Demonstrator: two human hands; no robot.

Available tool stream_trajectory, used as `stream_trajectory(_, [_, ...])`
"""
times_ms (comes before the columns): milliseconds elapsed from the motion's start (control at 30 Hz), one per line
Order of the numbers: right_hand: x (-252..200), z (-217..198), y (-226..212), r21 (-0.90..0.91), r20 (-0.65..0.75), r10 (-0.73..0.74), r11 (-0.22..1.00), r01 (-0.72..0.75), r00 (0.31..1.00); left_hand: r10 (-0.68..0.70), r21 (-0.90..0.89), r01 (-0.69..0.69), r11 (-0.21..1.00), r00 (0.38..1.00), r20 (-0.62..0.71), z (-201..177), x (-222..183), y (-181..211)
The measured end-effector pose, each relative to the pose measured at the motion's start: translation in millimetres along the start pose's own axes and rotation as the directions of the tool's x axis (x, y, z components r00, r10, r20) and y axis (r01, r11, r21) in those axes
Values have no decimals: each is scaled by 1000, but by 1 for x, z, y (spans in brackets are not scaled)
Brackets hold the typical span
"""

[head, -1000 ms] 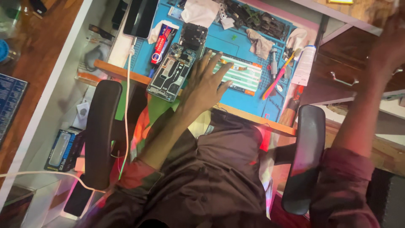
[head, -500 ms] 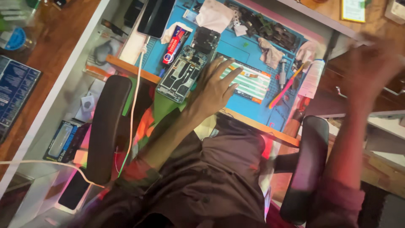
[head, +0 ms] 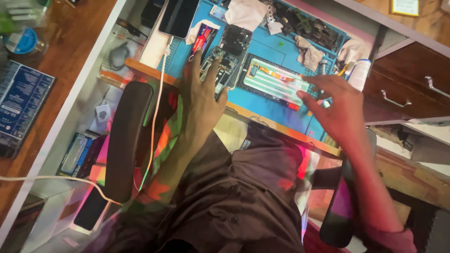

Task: The person applies adhesive tape to a smartphone battery and then handles the phone's metal frame, inspecting its interior surfaces. The work occurs at a cluttered electronics repair bench with tools and parts visible.

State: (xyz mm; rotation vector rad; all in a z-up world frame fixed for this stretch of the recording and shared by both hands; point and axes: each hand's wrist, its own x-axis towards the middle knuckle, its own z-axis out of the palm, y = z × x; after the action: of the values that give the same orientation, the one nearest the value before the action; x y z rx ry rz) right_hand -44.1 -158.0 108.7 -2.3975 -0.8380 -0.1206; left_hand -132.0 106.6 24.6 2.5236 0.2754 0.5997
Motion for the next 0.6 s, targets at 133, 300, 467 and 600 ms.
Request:
stream_trajectory(133, [-10,3,-4,-5,-21,-20,1000,20,1000,-25,-62,24,998,1000,-7,-2,3,-2])
stream_trajectory(300, [-12,-10,11,37,-70,96,995,-94,993,32,-203,-62,977,988,-148,-18,1,-1])
stream_trajectory(467, [-15,-25,8,234,-63,270,940,-249,961,-105,-769,89,633,994,28,-39,1,9])
stream_trajectory(600, [-14,-23,-22,636,100,245,730,-251,964,16,-831,451,-327,881,472,-47,-1,24])
